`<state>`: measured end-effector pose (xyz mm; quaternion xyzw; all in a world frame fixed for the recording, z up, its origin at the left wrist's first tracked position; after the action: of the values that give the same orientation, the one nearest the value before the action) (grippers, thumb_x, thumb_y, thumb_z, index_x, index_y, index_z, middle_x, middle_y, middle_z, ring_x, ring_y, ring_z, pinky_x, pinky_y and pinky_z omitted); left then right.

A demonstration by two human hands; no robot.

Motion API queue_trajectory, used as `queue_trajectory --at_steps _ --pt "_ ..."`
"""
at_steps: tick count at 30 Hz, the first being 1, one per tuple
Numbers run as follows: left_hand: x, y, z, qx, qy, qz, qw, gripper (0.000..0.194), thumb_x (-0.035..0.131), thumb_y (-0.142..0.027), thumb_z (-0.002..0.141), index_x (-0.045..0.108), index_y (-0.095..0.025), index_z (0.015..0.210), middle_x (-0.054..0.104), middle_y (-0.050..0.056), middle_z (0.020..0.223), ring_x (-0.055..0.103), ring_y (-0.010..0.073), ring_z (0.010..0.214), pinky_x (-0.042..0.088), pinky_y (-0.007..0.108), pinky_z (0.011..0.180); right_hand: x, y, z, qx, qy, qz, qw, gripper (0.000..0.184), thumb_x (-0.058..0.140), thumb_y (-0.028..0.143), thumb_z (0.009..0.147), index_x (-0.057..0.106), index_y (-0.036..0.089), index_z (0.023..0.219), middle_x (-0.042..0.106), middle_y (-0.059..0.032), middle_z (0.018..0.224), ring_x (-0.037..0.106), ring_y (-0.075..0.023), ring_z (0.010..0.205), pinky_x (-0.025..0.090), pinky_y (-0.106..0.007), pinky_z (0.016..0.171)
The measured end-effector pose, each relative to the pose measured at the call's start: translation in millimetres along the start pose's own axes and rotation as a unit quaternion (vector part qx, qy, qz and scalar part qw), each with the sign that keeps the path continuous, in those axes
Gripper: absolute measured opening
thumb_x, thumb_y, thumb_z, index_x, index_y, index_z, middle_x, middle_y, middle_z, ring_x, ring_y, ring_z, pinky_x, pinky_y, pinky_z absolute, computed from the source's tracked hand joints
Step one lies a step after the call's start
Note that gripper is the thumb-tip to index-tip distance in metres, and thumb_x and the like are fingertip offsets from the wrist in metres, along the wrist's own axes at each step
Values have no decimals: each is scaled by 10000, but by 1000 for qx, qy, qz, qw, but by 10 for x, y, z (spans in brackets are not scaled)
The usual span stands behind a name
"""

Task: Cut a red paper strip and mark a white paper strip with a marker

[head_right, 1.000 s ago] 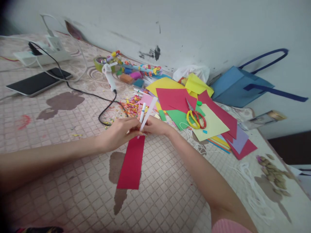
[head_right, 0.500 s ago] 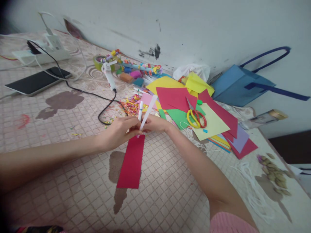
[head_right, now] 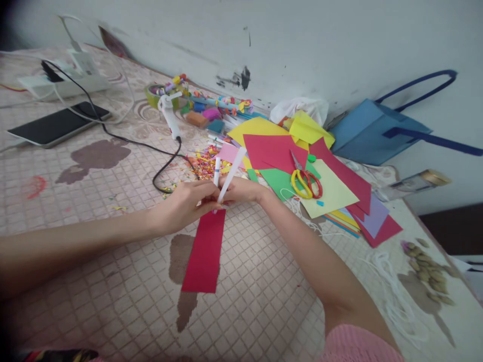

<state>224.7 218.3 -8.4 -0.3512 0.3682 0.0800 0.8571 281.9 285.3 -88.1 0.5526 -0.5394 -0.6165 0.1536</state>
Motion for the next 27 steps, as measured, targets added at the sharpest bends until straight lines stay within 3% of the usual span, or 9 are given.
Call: queue_trajectory --at_steps 16,27 --pt "-7 -6 0 8 -5 4 1000 96 618 -97 813 548 -129 755 567 -3 701 530 109 637 406 214 590 6 32 11 2 -1 -14 1000 140 596 218 680 545 160 563 467 51 551 410 -82 519 330 -187 446" --pt "-26 -13 -2 3 -9 5 1000 92 591 -110 830 544 -138 756 564 -4 698 534 105 634 405 207 576 -24 36 -81 18 -55 51 997 182 605 219 709 502 165 569 470 44 582 420 -71 526 325 -171 436"
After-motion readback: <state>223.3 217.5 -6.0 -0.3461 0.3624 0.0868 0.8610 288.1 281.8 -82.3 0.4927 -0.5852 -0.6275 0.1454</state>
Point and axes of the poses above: each hand's wrist, its own z-axis towards the middle knuckle, its own x-axis out of the palm, y = z × x, the point moved 9 cm from there along z, towards the middle knuckle
